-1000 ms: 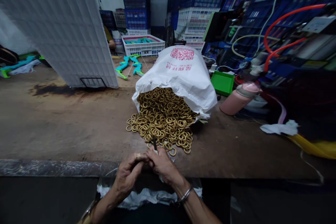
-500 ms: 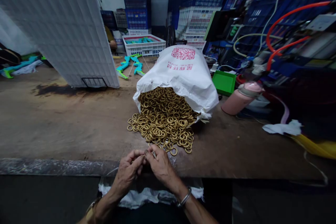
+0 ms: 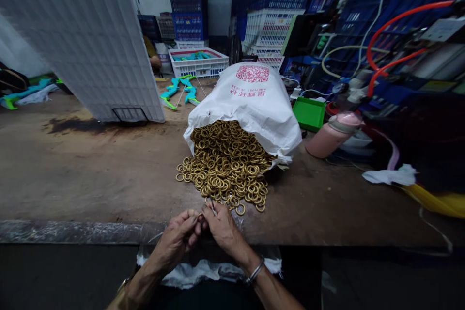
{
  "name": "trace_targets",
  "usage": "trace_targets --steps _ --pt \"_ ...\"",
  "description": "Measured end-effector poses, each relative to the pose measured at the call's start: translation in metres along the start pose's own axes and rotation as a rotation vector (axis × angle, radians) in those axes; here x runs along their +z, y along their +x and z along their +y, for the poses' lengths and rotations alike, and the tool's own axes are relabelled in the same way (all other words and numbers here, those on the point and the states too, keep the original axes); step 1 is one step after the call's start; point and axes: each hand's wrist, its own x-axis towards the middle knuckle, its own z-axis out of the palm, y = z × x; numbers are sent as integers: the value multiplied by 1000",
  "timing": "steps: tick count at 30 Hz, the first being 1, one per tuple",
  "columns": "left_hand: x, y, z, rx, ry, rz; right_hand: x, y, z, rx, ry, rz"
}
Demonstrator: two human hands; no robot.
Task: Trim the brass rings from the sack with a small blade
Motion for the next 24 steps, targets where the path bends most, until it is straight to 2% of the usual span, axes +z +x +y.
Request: trace_targets --steps 3,6,11,16,20,24 --pt "-1 1 -1 -13 -12 27 -2 2 5 -36 -96 44" --pt "-3 2 -3 -2 20 74 -2 -1 11 -121 -335 111" --pt "1 2 0 19 94 122 -3 -10 13 -181 -767 0" --pt "3 -1 2 39 137 165 0 -13 6 -124 -962 -30" --pt "1 -8 0 -16 140 112 -1 -11 6 -85 -1070 59" --pt "1 -19 -2 -31 -3 -16 -24 -8 12 41 -1086 228"
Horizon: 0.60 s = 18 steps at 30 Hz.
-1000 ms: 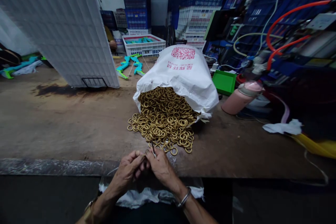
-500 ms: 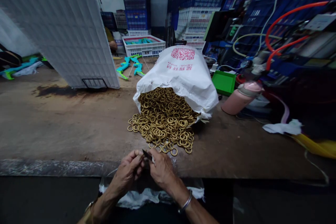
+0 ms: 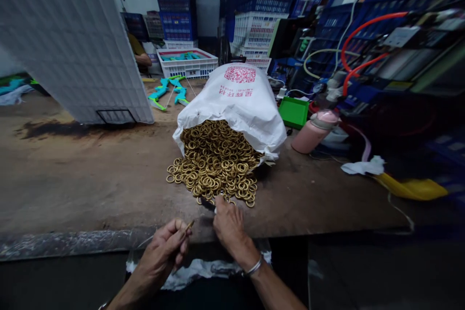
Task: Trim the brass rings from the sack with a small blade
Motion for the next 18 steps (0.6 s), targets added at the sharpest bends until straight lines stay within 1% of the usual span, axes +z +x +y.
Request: trace_targets --steps 1,3,5,9,12,18 --pt "1 -1 0 -8 -46 -22 -2 1 7 17 15 30" --pt "1 -1 0 -33 -135 -29 -4 0 18 0 68 87" --pt "2 2 0 -59 -179 -13 -3 -3 22 -35 110 113" --pt "3 7 1 -74 -183 33 4 -8 10 -43 96 96" --pt "1 7 2 -88 -259 60 8 -6 -2 -4 39 79" --pt "-7 9 3 -155 -415 72 3 3 -11 58 -16 36"
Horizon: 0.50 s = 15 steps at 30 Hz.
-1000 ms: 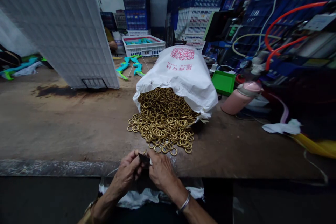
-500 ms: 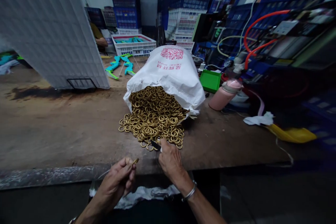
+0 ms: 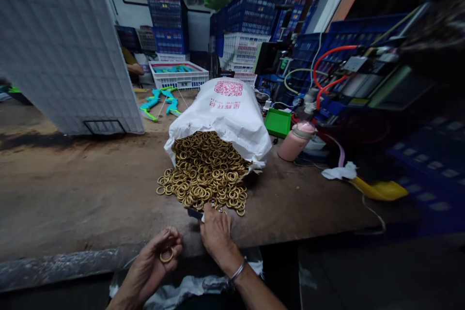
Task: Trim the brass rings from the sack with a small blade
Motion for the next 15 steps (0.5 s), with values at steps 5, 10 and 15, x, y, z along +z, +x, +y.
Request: trace_targets --steps 5,10,15 --pt "1 6 -4 95 105 43 1 2 3 -24 103 6" --pt "-1 14 -9 285 348 124 6 -6 6 -166 346 30" --pt "5 10 -7 292 575 124 2 -12 -3 -258 621 9"
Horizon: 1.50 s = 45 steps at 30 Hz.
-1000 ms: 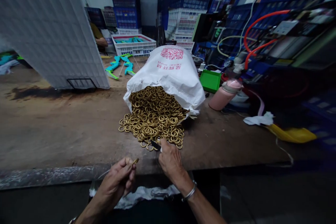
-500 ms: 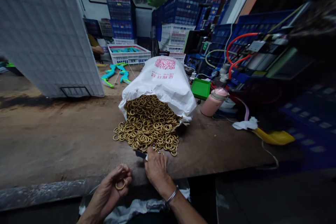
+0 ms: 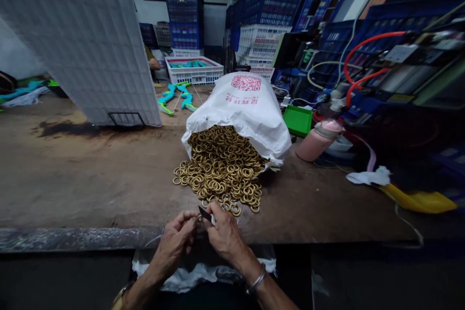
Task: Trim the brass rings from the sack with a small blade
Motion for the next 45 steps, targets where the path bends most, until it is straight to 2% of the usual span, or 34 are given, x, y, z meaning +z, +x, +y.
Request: trace_targets --steps 3,7,9,14,18,25,27,29,32,35,42,45 --pt "3 -3 6 2 12 2 2 1 -4 40 174 -54" --pt "4 -3 7 93 7 -5 4 3 -4 117 374 -142" --pt "4 -3 4 88 23 -36 4 5 -4 128 365 -118" --pt "0 -4 -5 -79 12 -124 3 6 -7 142 292 -91" --pt "0 -5 -6 -76 -57 -167 2 6 -9 141 364 -126" --pt "3 -7 -3 -49 -57 -143 6 2 1 116 440 -111" --pt "3 -6 -1 -53 -55 -123 4 0 2 110 361 -92" --pt "3 -6 0 -55 -52 -105 2 -3 1 93 165 -82" --pt "3 -6 1 -34 -38 -83 0 -7 -2 45 -136 -164" --pt "5 -7 3 -1 -13 -55 0 -9 -4 11 -328 -232" --pt "6 -11 10 61 39 -56 2 -10 -3 2 -505 -270" --pt "3 -14 9 27 29 -64 5 -12 -2 7 -524 -257"
